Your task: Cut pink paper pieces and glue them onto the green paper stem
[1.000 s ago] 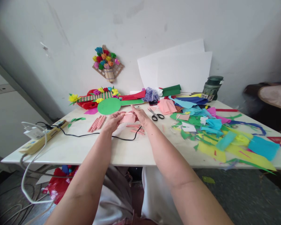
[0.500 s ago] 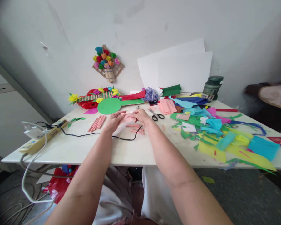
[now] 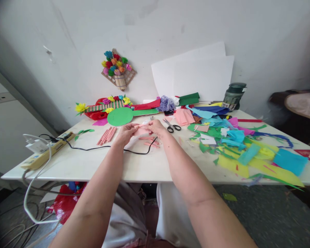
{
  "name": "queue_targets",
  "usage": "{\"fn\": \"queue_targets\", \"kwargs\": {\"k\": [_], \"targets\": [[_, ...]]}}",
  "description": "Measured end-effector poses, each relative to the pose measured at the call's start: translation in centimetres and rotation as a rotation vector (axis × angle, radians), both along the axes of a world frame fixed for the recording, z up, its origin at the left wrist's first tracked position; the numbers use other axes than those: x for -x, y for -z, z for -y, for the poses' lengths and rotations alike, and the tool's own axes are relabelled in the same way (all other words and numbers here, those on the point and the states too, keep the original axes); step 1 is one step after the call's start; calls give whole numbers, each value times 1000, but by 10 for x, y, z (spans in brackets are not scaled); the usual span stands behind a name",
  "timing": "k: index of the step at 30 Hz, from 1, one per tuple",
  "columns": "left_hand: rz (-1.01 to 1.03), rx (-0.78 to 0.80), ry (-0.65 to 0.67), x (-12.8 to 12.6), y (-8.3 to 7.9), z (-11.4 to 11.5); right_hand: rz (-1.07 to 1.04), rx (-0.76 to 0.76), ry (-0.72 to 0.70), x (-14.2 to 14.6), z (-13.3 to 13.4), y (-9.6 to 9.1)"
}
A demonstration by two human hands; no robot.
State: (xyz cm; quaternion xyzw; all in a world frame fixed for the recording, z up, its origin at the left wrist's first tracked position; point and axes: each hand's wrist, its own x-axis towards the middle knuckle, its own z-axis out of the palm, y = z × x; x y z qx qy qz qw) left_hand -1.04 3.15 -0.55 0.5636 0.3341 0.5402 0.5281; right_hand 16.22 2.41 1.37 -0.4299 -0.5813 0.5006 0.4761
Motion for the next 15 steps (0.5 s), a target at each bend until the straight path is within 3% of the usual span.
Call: {"fn": "queue_targets", "kwargs": {"k": [15], "targets": [[-33,-24,-48,1,0,0,-79,55,-62,2,2,0]]}}
